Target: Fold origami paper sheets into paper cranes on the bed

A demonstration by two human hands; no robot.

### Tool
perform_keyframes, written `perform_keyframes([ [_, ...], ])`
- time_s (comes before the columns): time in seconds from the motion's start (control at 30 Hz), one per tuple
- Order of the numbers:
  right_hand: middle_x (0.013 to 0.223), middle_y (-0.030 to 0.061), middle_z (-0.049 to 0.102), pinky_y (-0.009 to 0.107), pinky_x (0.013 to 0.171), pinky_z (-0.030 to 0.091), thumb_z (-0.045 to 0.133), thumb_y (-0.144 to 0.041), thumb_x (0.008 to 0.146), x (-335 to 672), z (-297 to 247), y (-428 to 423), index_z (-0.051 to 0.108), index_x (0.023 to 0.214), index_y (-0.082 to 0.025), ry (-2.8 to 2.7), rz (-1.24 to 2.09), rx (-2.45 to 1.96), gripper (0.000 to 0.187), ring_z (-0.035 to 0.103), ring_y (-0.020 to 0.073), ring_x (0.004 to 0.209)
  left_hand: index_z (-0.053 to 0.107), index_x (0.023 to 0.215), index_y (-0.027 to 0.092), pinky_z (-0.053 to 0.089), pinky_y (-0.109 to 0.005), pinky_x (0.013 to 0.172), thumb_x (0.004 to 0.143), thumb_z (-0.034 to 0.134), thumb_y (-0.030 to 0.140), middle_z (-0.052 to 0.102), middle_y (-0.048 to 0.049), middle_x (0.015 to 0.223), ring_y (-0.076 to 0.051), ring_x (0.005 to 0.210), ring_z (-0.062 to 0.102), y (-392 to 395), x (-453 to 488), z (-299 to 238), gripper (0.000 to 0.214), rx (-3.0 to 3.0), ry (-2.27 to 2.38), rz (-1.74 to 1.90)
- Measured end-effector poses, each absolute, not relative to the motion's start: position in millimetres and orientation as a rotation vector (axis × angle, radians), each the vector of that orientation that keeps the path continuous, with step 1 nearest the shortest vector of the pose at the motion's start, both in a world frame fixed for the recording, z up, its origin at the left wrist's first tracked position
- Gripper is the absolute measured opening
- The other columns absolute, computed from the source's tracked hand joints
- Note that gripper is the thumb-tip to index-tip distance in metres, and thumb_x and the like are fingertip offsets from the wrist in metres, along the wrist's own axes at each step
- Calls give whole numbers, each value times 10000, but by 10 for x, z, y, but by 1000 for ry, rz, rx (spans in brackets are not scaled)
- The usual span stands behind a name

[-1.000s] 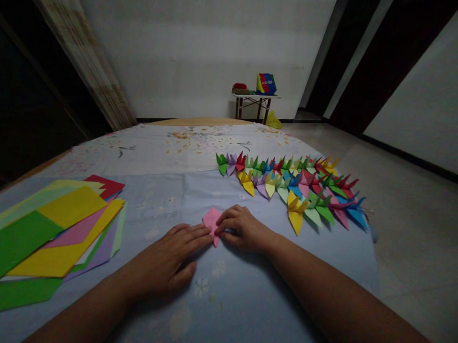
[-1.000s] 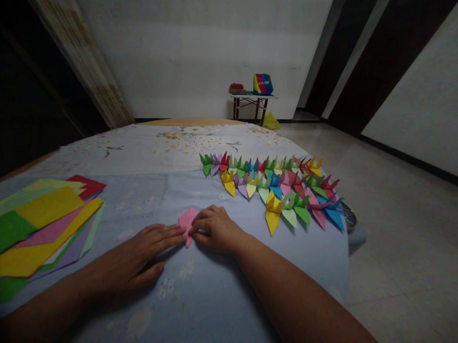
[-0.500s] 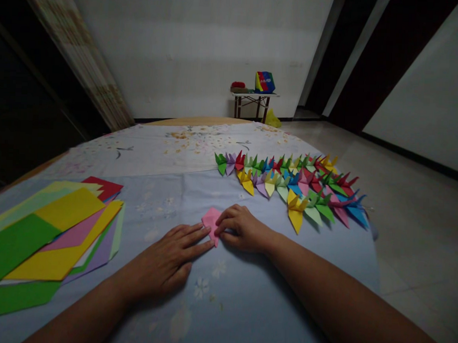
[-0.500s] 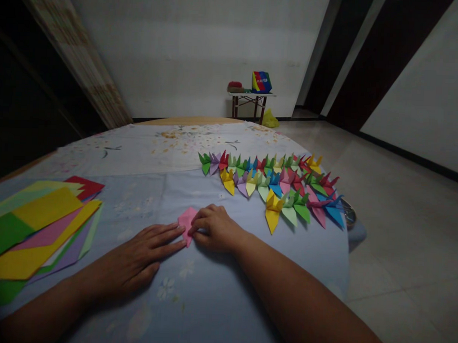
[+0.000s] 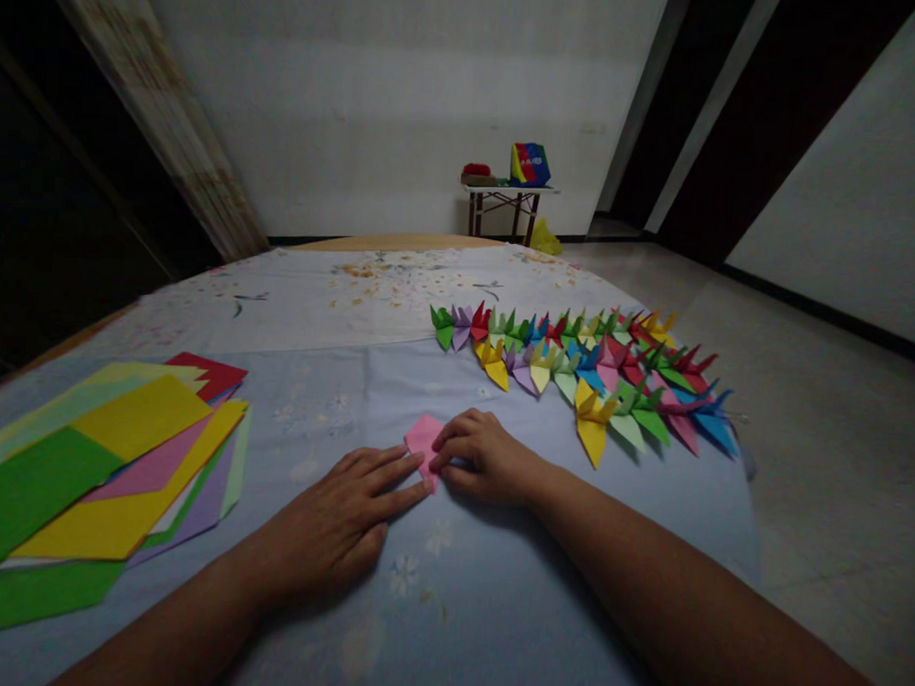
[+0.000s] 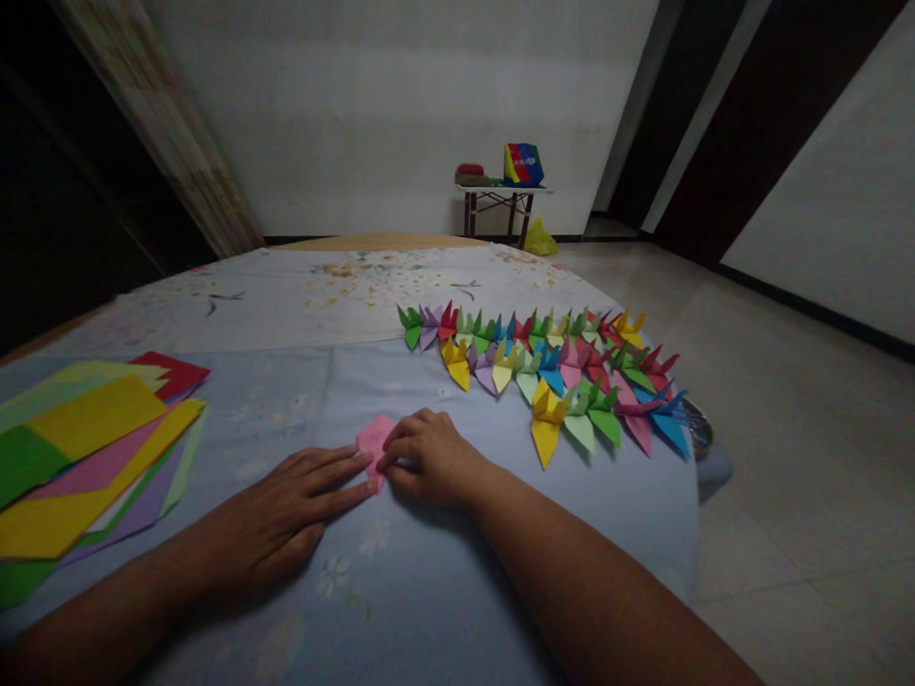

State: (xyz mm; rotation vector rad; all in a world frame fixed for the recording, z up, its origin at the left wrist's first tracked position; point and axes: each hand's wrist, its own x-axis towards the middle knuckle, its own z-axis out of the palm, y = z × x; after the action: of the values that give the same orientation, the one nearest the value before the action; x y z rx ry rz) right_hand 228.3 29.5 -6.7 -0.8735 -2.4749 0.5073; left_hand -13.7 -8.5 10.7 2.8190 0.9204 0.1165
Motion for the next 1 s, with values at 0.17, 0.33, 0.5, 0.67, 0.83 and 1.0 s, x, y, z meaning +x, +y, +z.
perform_keyframes([
  [0.17,991,34,616,356,825,332,597,-191,770,2288,-60,292,668,920,-247,-2481,511,-877,175,480,189,956,342,1346,337,249,-463,1055,840,405,217,371,3,1419,-251,1292,317,-81,-141,122,523,2790,900,142],
  [0.33,992,32,621,359,828,330,592,-201,774,2291,-60,297,670,913,-241,-2472,527,-868,165,480,193,955,342,1347,329,255,-457,1052,858,383,243,401,4,1400,-247,1285,327,-78,-143,109,498,2760,897,174],
  [0.5,985,24,620,360,832,327,587,-195,770,2289,-59,290,671,908,-242,-2457,533,-866,168,478,190,953,333,1352,328,248,-467,1049,864,373,246,379,-4,1413,-255,1289,312,-98,-119,114,496,2770,924,138],
  [0.67,991,30,619,364,832,328,583,-187,769,2289,-48,283,669,914,-241,-2468,535,-869,177,477,192,951,318,1357,335,243,-474,1046,858,375,229,368,-2,1418,-257,1292,301,-103,-116,111,513,2783,927,112],
  [0.83,986,29,621,362,834,328,585,-182,766,2284,-41,281,670,906,-238,-2460,537,-868,174,480,189,944,292,1367,338,241,-476,1047,818,395,177,360,-6,1420,-253,1301,279,-109,-105,76,581,2823,951,71],
  [1.0,979,28,622,360,827,330,592,-184,760,2284,-63,287,670,898,-237,-2458,525,-858,167,479,194,951,271,1375,332,233,-486,1048,791,410,152,349,-15,1425,-258,1311,258,-151,-75,42,627,2865,987,53],
])
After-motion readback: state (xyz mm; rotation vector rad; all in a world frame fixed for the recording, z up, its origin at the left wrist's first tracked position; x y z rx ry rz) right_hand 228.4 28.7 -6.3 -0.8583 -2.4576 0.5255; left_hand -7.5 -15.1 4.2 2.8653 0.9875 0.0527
